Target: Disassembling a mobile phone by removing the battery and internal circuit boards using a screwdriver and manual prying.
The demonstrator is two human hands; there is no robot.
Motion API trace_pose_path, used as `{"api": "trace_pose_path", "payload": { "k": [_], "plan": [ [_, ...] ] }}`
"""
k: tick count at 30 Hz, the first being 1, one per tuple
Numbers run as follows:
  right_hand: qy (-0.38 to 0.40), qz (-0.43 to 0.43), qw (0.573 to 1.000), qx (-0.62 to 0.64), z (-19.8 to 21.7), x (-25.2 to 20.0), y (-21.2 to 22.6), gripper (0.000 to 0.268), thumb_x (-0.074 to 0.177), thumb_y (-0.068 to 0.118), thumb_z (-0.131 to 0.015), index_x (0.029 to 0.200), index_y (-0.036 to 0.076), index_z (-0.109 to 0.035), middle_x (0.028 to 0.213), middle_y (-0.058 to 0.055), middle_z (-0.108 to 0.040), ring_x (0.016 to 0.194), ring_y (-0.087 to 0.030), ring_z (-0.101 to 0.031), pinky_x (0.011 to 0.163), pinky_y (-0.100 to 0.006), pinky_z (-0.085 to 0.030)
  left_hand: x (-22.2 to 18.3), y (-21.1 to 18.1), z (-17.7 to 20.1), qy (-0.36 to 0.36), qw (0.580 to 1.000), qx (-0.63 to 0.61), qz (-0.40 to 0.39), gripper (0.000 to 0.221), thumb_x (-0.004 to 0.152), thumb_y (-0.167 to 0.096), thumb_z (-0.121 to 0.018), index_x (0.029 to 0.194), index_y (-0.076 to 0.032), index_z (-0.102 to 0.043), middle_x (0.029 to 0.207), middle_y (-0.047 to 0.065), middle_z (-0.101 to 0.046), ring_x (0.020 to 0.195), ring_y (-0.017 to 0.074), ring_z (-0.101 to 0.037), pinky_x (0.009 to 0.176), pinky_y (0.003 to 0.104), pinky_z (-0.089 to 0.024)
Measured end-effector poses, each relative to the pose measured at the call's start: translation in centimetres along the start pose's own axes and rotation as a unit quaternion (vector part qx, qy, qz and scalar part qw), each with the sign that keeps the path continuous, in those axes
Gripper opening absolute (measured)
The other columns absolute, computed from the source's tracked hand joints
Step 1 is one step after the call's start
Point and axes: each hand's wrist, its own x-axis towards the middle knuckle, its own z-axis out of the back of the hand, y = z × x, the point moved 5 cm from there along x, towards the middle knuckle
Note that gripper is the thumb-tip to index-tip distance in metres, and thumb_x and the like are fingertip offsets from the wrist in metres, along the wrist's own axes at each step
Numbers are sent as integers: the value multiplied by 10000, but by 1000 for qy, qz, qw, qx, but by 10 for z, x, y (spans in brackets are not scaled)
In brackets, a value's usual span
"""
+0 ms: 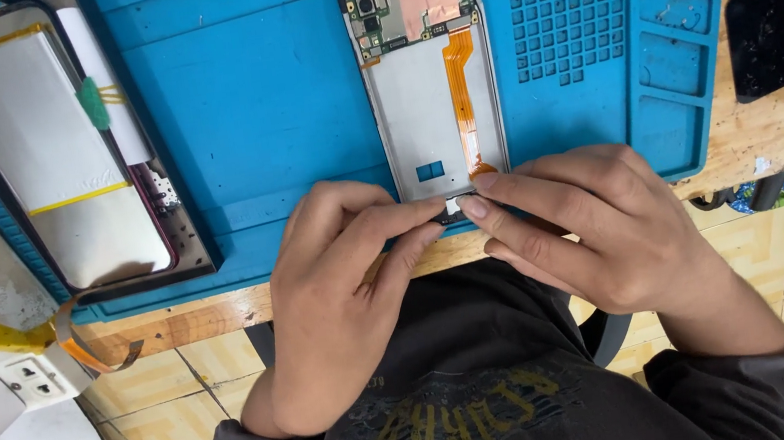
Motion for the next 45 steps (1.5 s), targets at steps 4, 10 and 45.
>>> {"api": "trace_pose_path", "payload": {
  "k": [4, 10, 45],
  "plan": [
    [-18, 8, 999, -32, -3, -3, 4, 251, 872, 157, -568, 1071, 7, -534, 1042, -97, -502, 886, -226, -494, 703, -344, -453, -14, 1, -3, -75, 982, 104, -141, 111, 831, -48, -565, 941, -56, -581, 900, 109, -537, 679, 212, -471, 599, 294, -383],
    [-54, 51, 992, -104, -6, -8, 7, 234, 886, 182, -563, 1069, 38, -537, 1009, -73, -525, 876, -208, -481, 681, -324, -480, -20, -2, -8, -91, 953, 203, -204, 155, 841, -74, -573, 988, -27, -585, 977, 111, -545, 728, 215, -516, 616, 289, -430],
    [-247, -1, 964, -97, -19, -30, 5, 206, 768, 168, -536, 861, 110, -710, 833, -165, -610, 711, -282, -545, 598, -367, -493, -25, 3, 0, -198, 926, 206, -247, 327, 670, -92, -754, 962, -38, -617, 850, 99, -560, 684, 148, -526, 585, 247, -511]
  ]
}}
